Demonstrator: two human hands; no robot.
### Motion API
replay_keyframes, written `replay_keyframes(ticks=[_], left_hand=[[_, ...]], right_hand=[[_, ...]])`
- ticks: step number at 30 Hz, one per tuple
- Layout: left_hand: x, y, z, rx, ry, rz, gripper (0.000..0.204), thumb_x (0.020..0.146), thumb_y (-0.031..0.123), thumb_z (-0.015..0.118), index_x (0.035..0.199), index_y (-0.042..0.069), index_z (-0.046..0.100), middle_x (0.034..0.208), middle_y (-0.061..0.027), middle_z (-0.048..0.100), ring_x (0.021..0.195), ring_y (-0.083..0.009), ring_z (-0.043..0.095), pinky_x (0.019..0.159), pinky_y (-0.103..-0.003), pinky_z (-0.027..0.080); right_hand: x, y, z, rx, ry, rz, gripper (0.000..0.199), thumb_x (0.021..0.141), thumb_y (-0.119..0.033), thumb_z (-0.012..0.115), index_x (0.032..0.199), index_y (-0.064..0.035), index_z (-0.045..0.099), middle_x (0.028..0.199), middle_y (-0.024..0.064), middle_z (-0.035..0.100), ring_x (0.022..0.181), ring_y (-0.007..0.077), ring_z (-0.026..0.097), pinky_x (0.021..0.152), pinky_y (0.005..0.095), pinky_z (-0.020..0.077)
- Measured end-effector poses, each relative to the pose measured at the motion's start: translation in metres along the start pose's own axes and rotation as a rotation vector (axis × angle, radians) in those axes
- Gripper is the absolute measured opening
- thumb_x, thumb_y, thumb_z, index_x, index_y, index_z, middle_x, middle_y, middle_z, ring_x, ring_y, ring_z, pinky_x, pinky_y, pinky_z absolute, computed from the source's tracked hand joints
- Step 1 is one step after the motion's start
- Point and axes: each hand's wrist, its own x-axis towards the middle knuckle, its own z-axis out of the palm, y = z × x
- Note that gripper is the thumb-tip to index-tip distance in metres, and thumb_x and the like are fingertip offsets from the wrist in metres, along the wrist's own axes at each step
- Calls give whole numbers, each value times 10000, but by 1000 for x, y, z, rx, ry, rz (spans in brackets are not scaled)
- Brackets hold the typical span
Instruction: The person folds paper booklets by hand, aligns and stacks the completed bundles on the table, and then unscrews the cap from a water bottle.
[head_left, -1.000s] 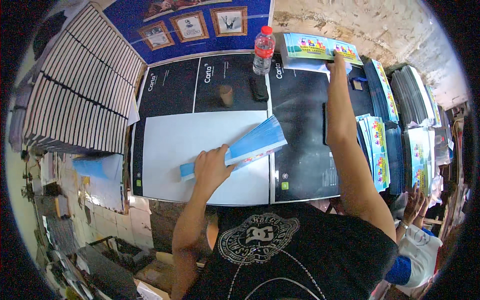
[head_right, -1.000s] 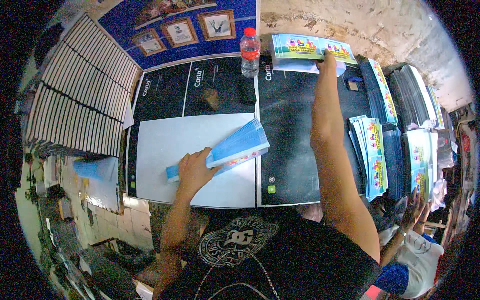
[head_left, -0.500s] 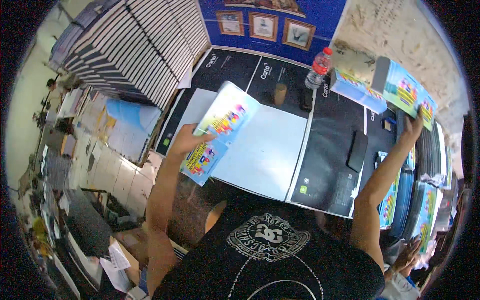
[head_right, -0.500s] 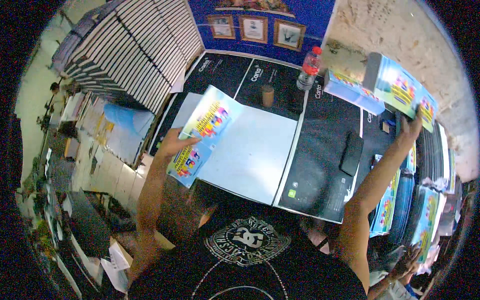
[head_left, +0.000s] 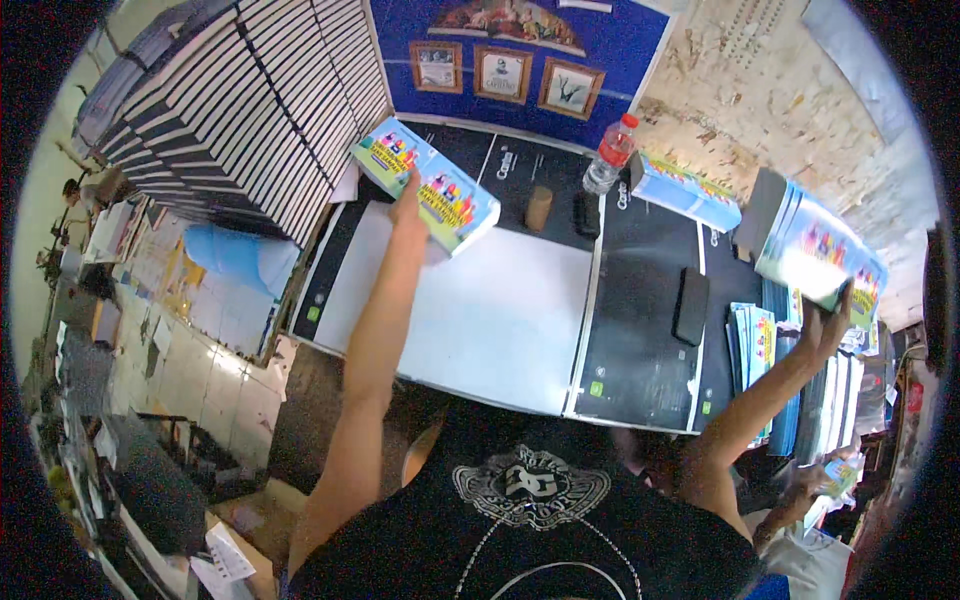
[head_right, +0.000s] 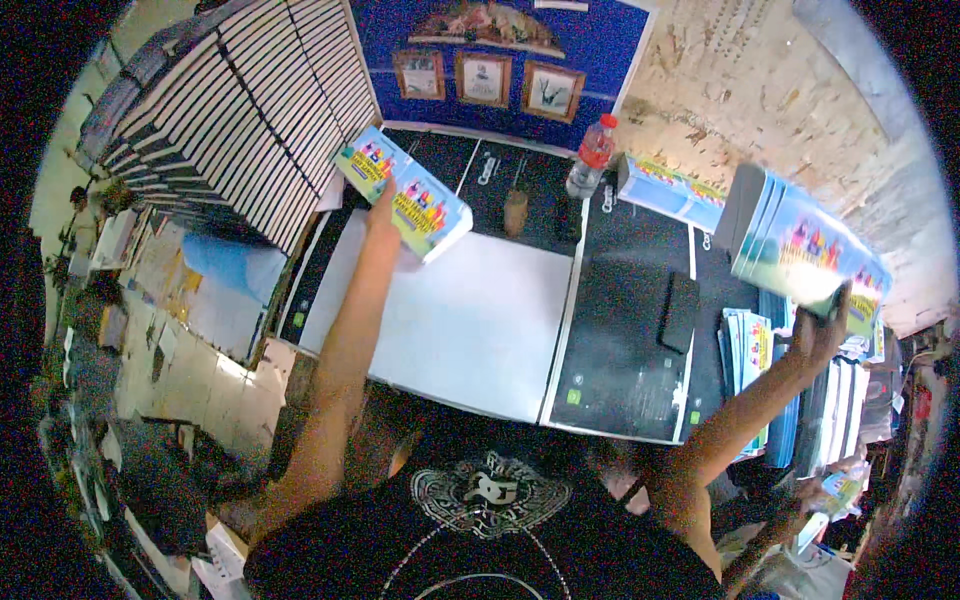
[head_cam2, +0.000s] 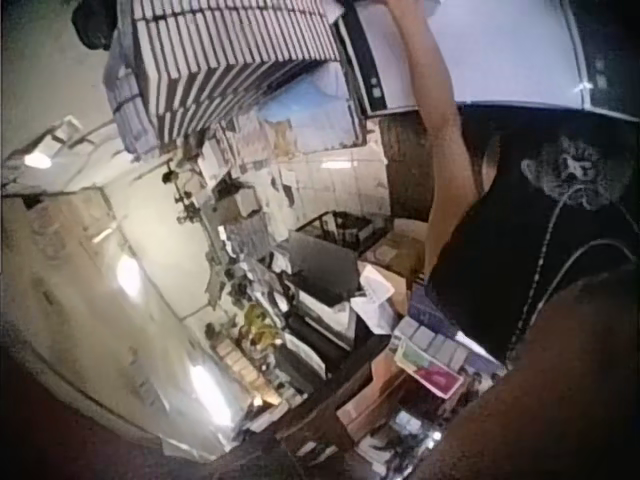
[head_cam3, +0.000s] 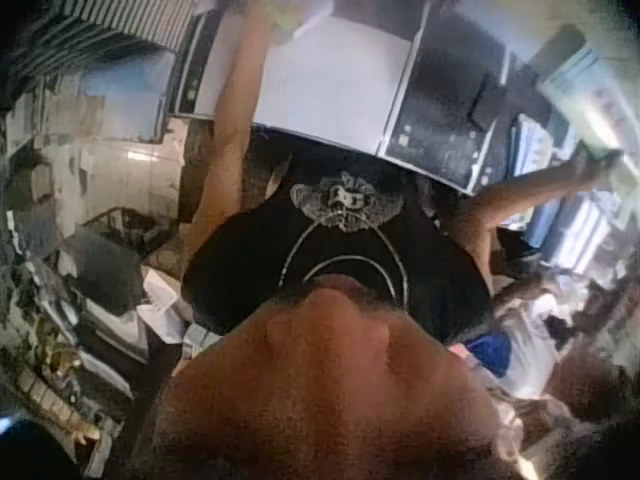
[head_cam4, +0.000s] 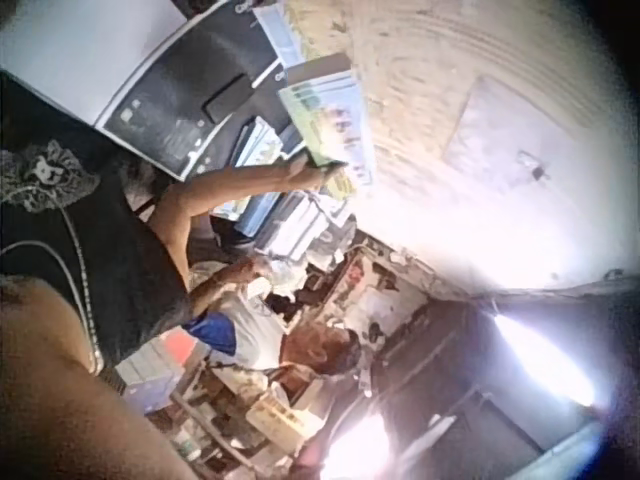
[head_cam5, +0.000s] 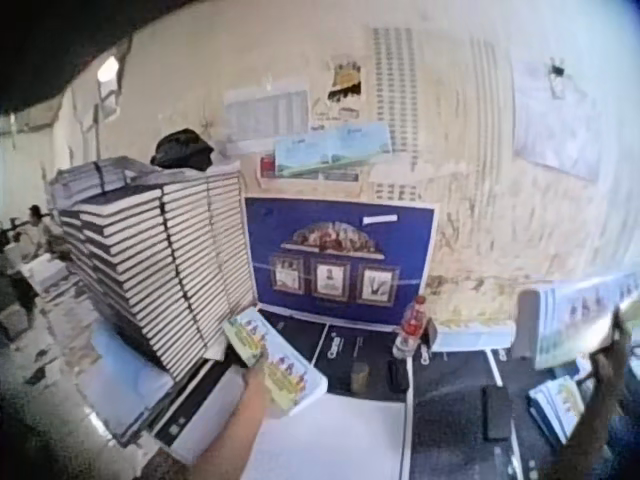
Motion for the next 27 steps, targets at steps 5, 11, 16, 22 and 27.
replay_keyframes(ticks=[5, 11, 16, 22, 27], left_hand=[[51, -34, 82, 214, 284, -125, 742, 856, 407, 793, 1328, -86, 502, 1246, -202, 650, 1034, -321, 689, 864, -461, 574], [126, -72, 108, 185, 111, -170, 717, 871, 461, 749, 1331, -33, 508, 1146, -193, 674, 963, -312, 701, 808, -455, 580], [126, -84, 132, 228, -180, -271, 698, 883, 506, 712, 1333, 12, 512, 1062, -185, 694, 904, -305, 712, 761, -451, 585], [74, 9, 85, 1102, -35, -197, 521, 918, 550, 639, 1104, 65, 609, 811, -74, 665, 659, -191, 676, 564, -318, 550], [-175, -12, 89, 1148, -1074, -108, 562, 1040, 554, 354, 1281, 112, 603, 1077, -52, 700, 1010, -149, 617, 880, -348, 471]], right_hand=[[-126, -14, 35, -302, 229, -275, 496, 1012, -320, 592, 1400, -21, 515, 1397, 163, 567, 1230, 320, 570, 1060, 496, 460], [-222, -24, 22, -314, 291, -223, 587, 1005, -370, 595, 1461, -33, 439, 1376, 162, 568, 1221, 312, 566, 1045, 486, 467], [-274, 4, -21, -537, 411, -258, 509, 1015, -325, 592, 1425, -40, 490, 1383, 133, 570, 1204, 283, 576, 1027, 457, 476], [-257, 76, -9, -367, 269, 35, 500, 993, -295, 614, 1393, -11, 515, 1332, 99, 594, 1191, 246, 577, 1019, 445, 478], [-251, 159, 7, -285, 170, 323, 405, 934, -260, 707, 1271, -68, 589, 1134, 31, 626, 1028, 183, 598, 905, 375, 505]])
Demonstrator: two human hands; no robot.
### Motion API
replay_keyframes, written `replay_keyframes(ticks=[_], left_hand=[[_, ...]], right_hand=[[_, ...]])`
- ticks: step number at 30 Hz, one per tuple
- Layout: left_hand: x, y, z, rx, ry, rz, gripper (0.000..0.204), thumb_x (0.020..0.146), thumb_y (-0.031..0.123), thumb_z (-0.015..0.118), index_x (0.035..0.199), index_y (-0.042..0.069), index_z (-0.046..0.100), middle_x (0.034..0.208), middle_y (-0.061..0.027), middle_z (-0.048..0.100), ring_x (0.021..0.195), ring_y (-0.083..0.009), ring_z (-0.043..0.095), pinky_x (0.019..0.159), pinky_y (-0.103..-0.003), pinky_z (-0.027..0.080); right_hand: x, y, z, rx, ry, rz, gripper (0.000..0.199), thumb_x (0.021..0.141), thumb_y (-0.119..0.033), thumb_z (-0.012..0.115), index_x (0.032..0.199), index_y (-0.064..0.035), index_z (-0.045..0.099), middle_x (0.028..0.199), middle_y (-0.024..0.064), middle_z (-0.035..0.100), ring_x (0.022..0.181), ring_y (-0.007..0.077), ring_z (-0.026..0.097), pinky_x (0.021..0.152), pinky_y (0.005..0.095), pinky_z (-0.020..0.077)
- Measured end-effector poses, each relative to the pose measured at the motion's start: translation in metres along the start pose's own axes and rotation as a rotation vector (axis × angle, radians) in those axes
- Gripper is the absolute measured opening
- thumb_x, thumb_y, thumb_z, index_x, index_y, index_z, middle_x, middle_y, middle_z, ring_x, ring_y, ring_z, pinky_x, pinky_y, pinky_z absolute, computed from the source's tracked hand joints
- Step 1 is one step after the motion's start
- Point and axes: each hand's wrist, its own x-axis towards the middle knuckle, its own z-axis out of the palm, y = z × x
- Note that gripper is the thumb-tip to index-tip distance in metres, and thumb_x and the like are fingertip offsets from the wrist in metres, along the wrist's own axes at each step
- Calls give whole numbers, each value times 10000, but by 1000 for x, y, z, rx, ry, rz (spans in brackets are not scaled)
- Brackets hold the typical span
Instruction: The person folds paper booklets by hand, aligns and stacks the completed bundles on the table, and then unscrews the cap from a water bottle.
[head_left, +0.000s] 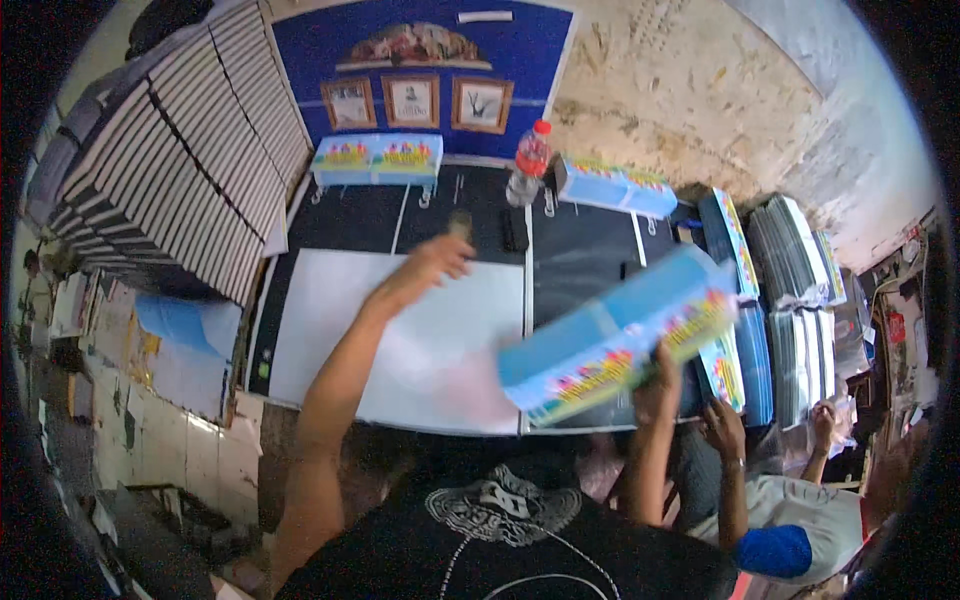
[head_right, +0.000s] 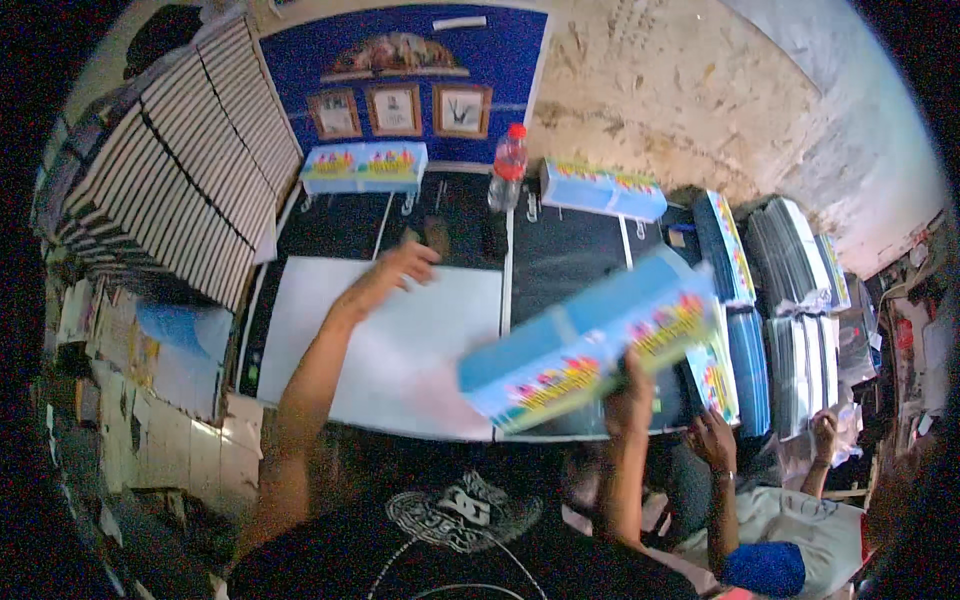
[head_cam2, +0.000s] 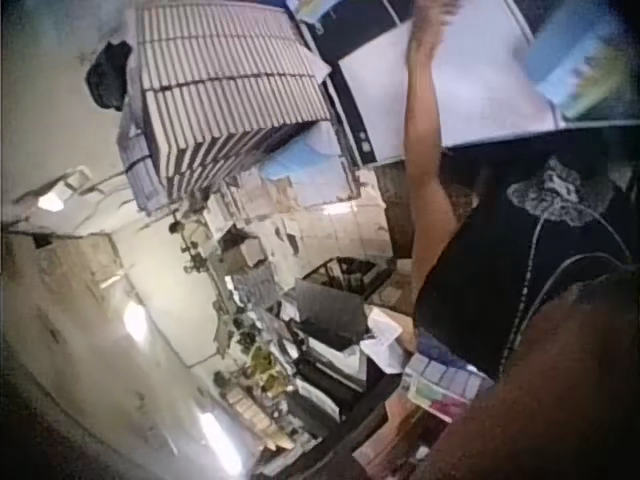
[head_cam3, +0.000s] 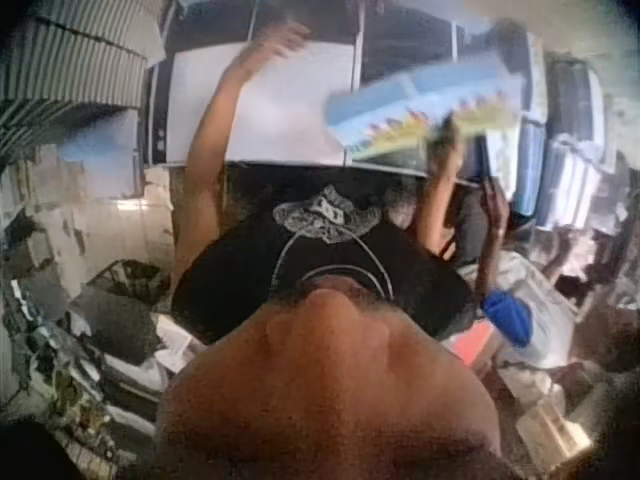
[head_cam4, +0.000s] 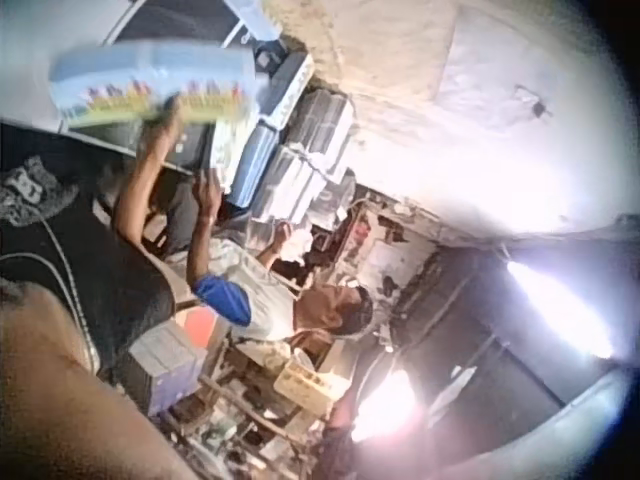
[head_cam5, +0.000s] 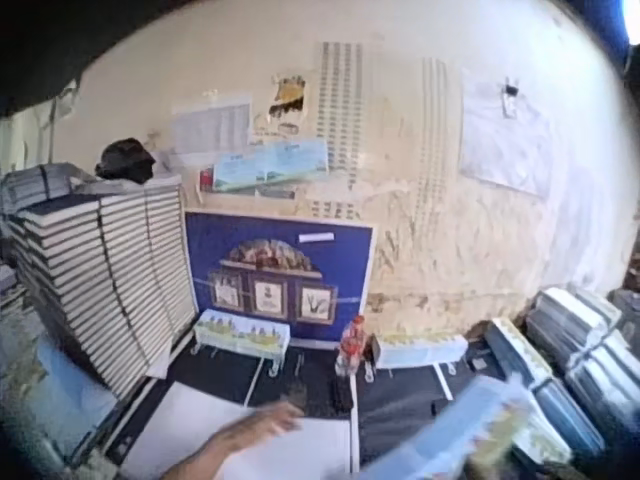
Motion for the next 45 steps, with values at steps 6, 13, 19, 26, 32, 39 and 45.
replay_keyframes(ticks=[6, 13, 19, 26, 32, 39, 45], left_hand=[[-24, 54, 80, 128, -343, -2, 841, 837, 693, 639, 1297, -7, 565, 1173, -181, 666, 1118, -278, 629, 962, -415, 482], [-30, 61, 112, 765, 12, 93, 576, 739, 391, 821, 1076, -23, 605, 899, -264, 694, 872, -444, 684, 803, -517, 526], [-31, 8, 121, 978, -21, 26, 572, 773, 342, 789, 1168, 19, 529, 1024, -238, 672, 969, -428, 659, 805, -562, 491], [-30, -11, 135, 1099, 93, 169, 618, 760, 272, 798, 1206, -11, 478, 1138, -216, 600, 1065, -402, 607, 841, -528, 472], [-33, -1, 126, 1029, 49, 79, 484, 778, 185, 797, 1144, 14, 531, 1065, -161, 650, 995, -367, 629, 809, -476, 486], [-35, 0, 139, 1178, 103, 305, 462, 784, 236, 801, 1111, 16, 560, 1077, -155, 629, 1019, -327, 616, 842, -448, 469], [-68, -12, 102, 1148, 134, 208, 583, 807, 399, 785, 1179, 19, 543, 1083, -168, 609, 1045, -355, 594, 847, -479, 454]], right_hand=[[4, 83, 68, 80, -313, 38, 584, 952, -250, 704, 1419, -52, 414, 1299, 80, 561, 1171, 203, 577, 1008, 406, 489], [18, 78, 37, -835, -401, 337, 512, 927, -486, 692, 867, 22, 705, 739, 87, 718, 522, 246, 636, 572, 400, 560], [29, 30, 1, -1174, -170, -453, 739, 782, -255, 857, 1381, -13, 498, 1239, 213, 629, 1113, 288, 637, 929, 399, 526], [59, 59, 14, -834, -677, -181, 1146, 755, -220, 857, 1596, -16, 105, 1631, 243, 215, 1511, 317, 236, 1230, 408, 209], [44, 25, 52, -1403, -590, -672, 1109, 718, -239, 872, 1594, -93, 207, 1643, 190, 203, 1516, 364, 207, 1225, 508, 200], [40, 36, 84, -1806, -995, -838, 796, 739, -278, 776, 1421, -85, 414, 1374, 161, 476, 1349, 345, 411, 1127, 534, 310], [52, 49, 80, -1725, -1012, -906, 621, 736, -293, 754, 1256, -71, 498, 1150, 109, 558, 1119, 292, 551, 906, 469, 423]])
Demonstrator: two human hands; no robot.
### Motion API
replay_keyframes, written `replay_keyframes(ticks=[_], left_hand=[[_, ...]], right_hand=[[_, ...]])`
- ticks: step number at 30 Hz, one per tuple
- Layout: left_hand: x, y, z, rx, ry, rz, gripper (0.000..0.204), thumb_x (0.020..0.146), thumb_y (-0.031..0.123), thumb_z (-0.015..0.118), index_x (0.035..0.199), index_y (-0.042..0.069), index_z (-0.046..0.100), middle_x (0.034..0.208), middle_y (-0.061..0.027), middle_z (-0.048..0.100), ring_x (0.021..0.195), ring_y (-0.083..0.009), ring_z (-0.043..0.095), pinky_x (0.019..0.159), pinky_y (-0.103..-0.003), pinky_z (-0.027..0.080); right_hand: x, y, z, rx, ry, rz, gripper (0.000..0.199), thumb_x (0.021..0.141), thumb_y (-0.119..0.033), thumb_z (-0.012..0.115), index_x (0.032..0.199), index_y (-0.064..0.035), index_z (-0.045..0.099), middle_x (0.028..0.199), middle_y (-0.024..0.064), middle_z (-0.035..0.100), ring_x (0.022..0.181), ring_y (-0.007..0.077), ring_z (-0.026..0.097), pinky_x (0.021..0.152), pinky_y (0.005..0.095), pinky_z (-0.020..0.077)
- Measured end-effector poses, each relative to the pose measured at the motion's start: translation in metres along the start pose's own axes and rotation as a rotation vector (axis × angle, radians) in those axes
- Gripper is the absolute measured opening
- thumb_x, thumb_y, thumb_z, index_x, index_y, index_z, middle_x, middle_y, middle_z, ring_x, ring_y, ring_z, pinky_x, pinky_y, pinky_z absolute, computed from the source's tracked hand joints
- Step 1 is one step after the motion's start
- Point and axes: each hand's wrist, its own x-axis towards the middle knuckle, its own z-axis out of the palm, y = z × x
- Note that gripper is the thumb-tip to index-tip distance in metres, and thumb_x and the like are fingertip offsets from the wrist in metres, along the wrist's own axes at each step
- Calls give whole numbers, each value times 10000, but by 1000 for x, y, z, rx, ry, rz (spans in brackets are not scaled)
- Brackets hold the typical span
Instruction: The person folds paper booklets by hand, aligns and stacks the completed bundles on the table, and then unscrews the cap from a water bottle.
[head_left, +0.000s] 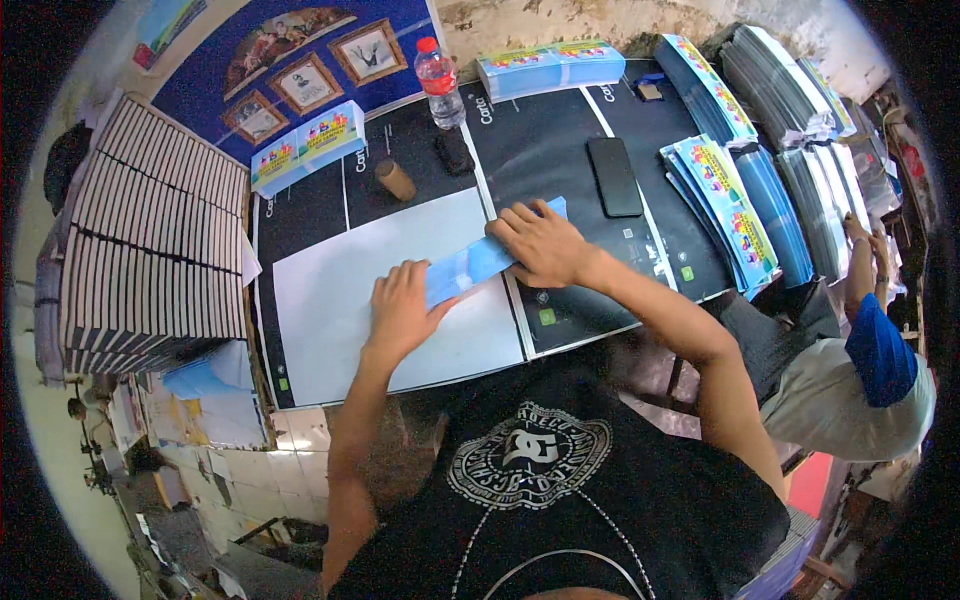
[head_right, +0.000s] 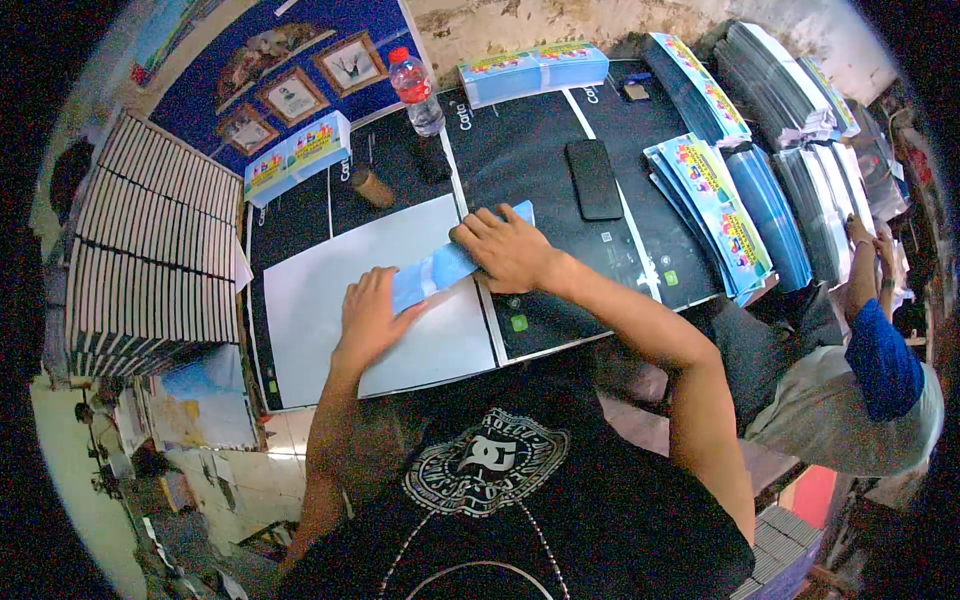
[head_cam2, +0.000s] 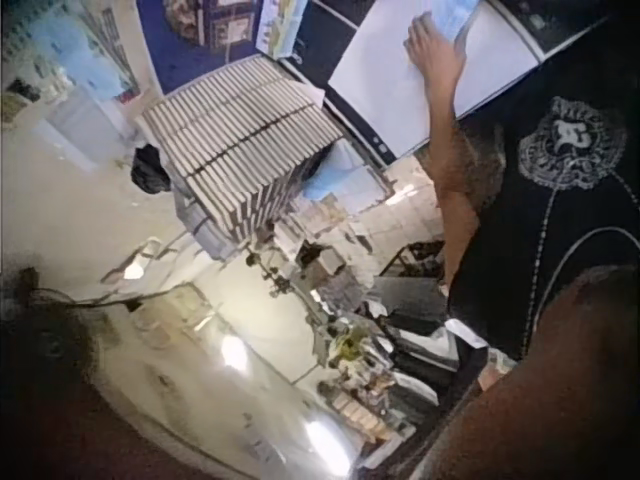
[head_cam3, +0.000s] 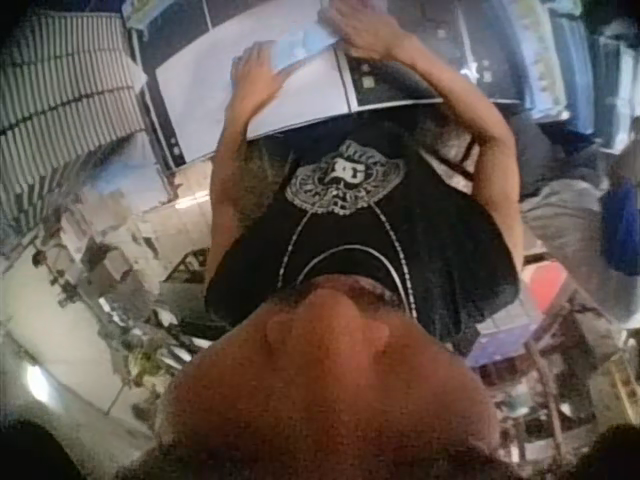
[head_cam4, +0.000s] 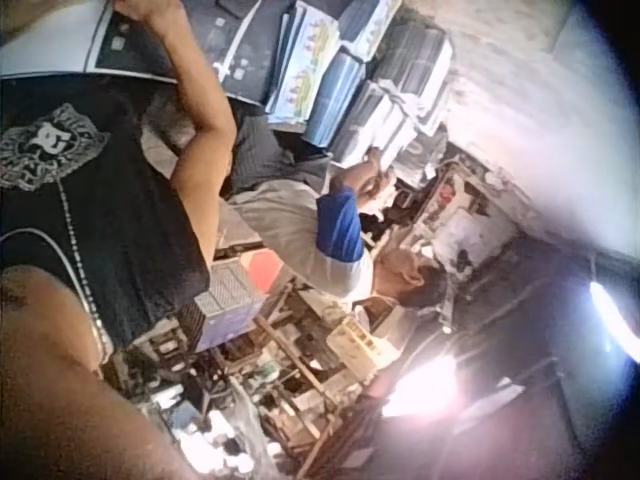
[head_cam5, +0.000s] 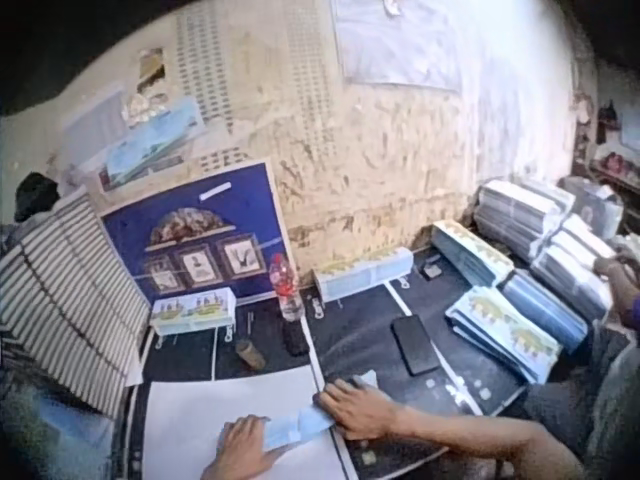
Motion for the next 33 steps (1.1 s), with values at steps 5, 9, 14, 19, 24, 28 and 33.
replay_keyframes(ticks=[5, 9, 14, 19, 24, 28, 33], left_hand=[[-25, -17, -1, -65, -46, -118, 548, 790, 369, 804, 1135, 26, 552, 1059, -161, 618, 1003, -360, 606, 825, -476, 472], [-21, -14, 3, -58, 30, -89, 498, 765, 288, 827, 1091, 24, 558, 1032, -147, 626, 979, -349, 616, 807, -463, 480], [-31, -12, 8, -44, 44, -86, 476, 748, 239, 827, 1084, 33, 559, 1025, -140, 629, 975, -346, 617, 812, -462, 482], [-40, -19, 3, -79, 34, -69, 450, 724, 201, 826, 1088, 69, 596, 1017, -113, 661, 957, -321, 632, 798, -447, 477], [-117, -37, -12, -29, 137, -100, 363, 669, 199, 813, 991, 94, 682, 963, -95, 707, 906, -296, 666, 775, -434, 455], [-212, -42, -70, -113, 92, -320, 338, 626, 213, 794, 920, 83, 689, 890, -104, 706, 840, -312, 669, 753, -424, 453], [-294, -24, -110, 4, 203, -507, 303, 628, 219, 805, 869, 71, 695, 857, -104, 697, 798, -305, 660, 709, -428, 454]], right_hand=[[4, 20, -9, 138, -65, -120, 782, 689, -375, 806, 1323, -34, 501, 1194, 153, 568, 1168, 342, 544, 1011, 499, 415], [-11, 143, -17, 486, 111, 420, 1104, 717, -698, 751, 1477, 28, 415, 1449, 272, 483, 1345, 404, 470, 1116, 474, 389], [-36, 216, 33, -53, -94, 1132, 1223, 678, -820, 664, 1563, -80, 258, 1488, 310, 389, 1336, 531, 419, 1059, 629, 396], [-40, 208, 22, 41, 13, 1041, 1040, 647, -591, 826, 1440, -61, 412, 1357, 277, 531, 1224, 463, 550, 992, 551, 488], [-36, 182, 24, 41, -41, 423, 1003, 597, -392, 877, 1428, -18, 459, 1312, 232, 583, 1182, 412, 571, 1039, 467, 462], [31, 68, 29, 122, -112, 156, 1029, 610, -367, 877, 1453, 19, 430, 1411, 245, 503, 1280, 430, 488, 1121, 457, 396], [155, -87, 70, 307, -176, 26, 944, 686, -405, 832, 1421, 44, 446, 1356, 287, 521, 1220, 452, 528, 1029, 491, 490]])
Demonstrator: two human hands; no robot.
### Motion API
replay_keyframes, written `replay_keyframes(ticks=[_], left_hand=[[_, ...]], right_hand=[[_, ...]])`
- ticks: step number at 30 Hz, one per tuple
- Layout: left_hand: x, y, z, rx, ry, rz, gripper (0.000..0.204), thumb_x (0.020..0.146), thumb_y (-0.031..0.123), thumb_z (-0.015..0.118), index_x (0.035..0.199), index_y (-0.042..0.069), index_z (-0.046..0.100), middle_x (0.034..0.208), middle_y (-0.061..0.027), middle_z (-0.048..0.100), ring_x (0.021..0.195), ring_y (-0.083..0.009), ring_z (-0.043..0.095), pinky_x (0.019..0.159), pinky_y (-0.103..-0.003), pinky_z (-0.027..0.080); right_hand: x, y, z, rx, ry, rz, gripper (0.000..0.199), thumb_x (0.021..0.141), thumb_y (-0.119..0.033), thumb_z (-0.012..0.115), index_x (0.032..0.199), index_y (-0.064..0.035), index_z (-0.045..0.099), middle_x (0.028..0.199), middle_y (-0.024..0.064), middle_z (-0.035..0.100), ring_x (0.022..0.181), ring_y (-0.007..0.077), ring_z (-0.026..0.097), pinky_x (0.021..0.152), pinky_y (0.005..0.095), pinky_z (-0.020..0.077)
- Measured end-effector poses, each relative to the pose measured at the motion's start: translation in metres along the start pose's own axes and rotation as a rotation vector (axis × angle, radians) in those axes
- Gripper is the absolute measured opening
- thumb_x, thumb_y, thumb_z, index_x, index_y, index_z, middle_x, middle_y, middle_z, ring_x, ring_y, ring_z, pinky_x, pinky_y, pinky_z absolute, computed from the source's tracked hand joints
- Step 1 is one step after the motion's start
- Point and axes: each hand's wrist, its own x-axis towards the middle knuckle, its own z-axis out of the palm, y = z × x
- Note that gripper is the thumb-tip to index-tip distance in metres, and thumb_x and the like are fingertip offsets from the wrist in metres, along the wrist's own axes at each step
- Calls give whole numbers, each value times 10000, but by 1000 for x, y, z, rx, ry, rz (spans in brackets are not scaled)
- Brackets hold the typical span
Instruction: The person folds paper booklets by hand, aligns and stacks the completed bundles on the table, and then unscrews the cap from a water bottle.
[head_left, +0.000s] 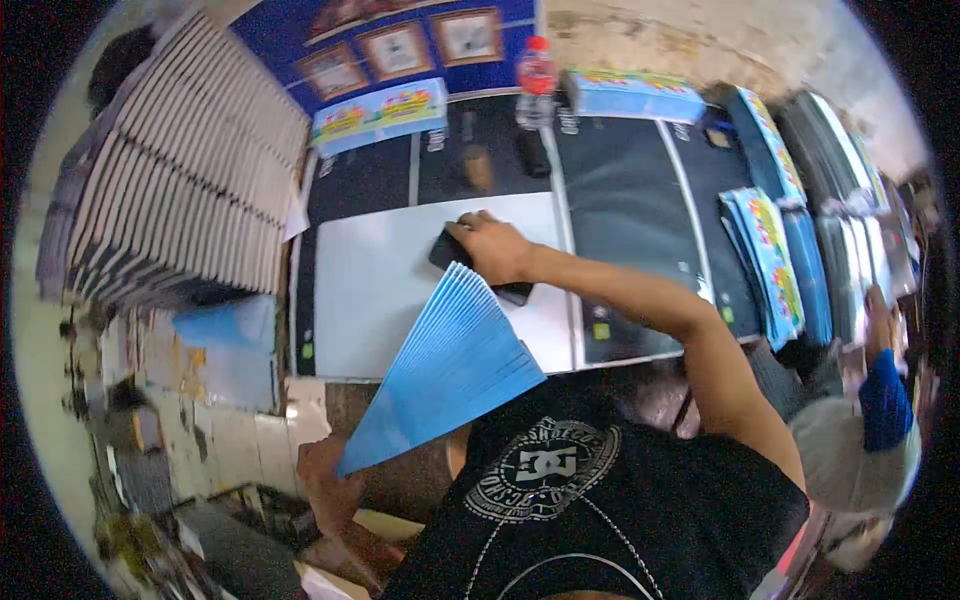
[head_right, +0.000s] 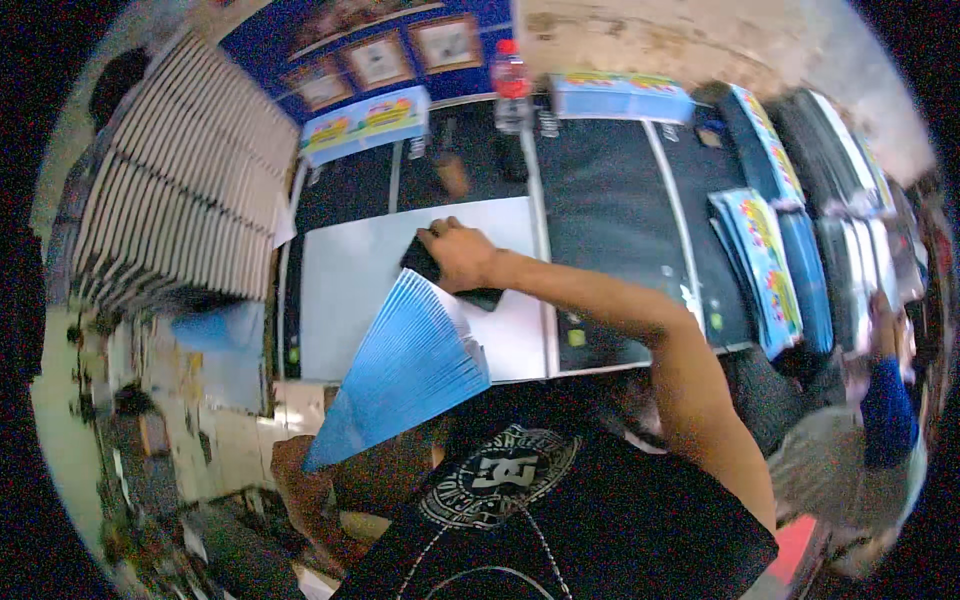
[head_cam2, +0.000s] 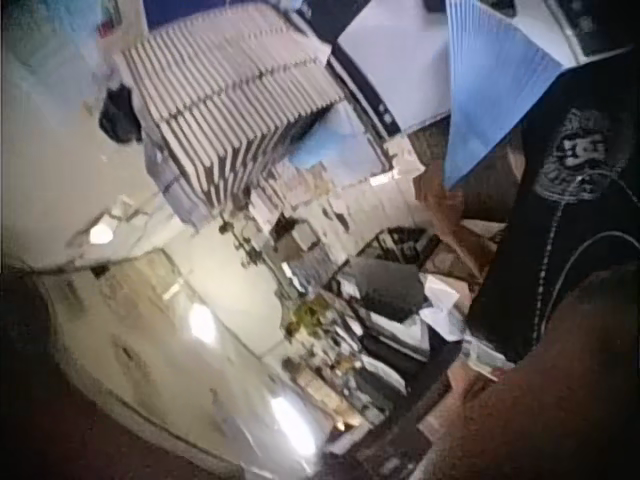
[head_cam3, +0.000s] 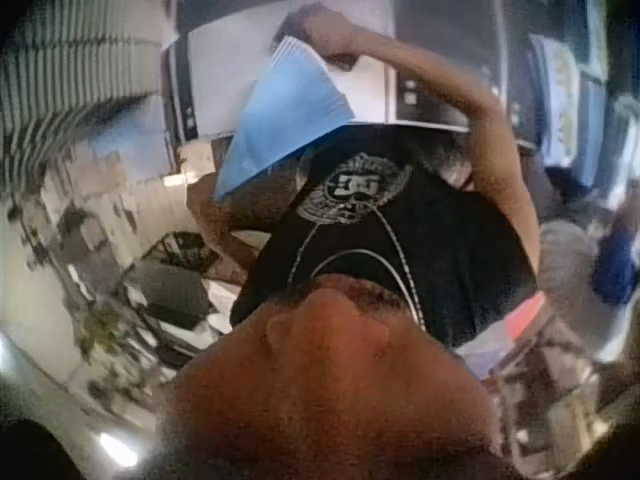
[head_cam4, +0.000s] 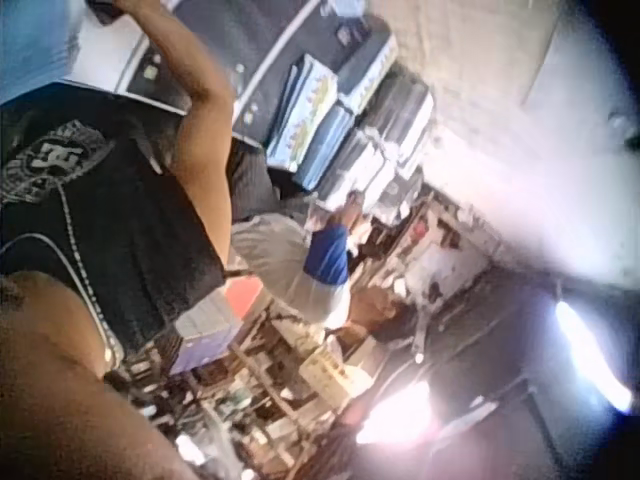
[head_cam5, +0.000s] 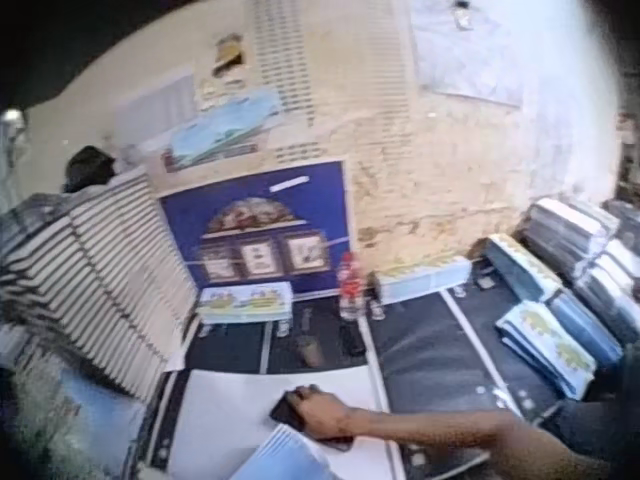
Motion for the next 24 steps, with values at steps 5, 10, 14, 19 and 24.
replay_keyframes(ticks=[5, 10, 14, 19, 24], left_hand=[[-59, 33, -3, -75, 195, -258, 152, 653, 120, 768, 755, 74, 665, 740, -101, 662, 717, -316, 624, 670, -431, 453], [-126, 39, 4, -68, 346, -294, 191, 646, 117, 770, 794, 67, 659, 765, -103, 673, 734, -342, 641, 709, -464, 474], [-147, 26, 17, -150, 187, -460, 211, 669, 147, 769, 827, 55, 663, 770, -116, 672, 752, -344, 640, 726, -478, 480], [-77, -11, 11, -43, 152, -227, 180, 701, 149, 755, 832, 63, 667, 791, -106, 670, 764, -328, 631, 755, -488, 472], [13, -1, 1, -16, 83, 121, 234, 741, 216, 753, 919, 88, 672, 872, -82, 681, 822, -301, 632, 849, -454, 442]], right_hand=[[128, -89, 54, -73, -30, 20, 825, 703, -566, 765, 1183, 89, 621, 1238, 276, 596, 1132, 417, 600, 903, 519, 539], [219, -112, 101, -315, 166, 41, 783, 726, -676, 694, 1083, 20, 723, 1127, 207, 678, 1131, 388, 614, 879, 426, 526], [235, -97, 101, -257, -65, 98, 897, 755, -712, 661, 1251, 35, 642, 1301, 274, 597, 1199, 425, 585, 961, 480, 501], [129, -130, -33, 187, -317, -379, 1019, 828, -770, 560, 1438, 38, 442, 1357, 300, 540, 1262, 475, 509, 1073, 543, 413], [-43, -154, -78, -117, 9, -803, 1095, 767, -662, 711, 1539, -9, 291, 1484, 253, 447, 1394, 421, 404, 1184, 592, 236]])
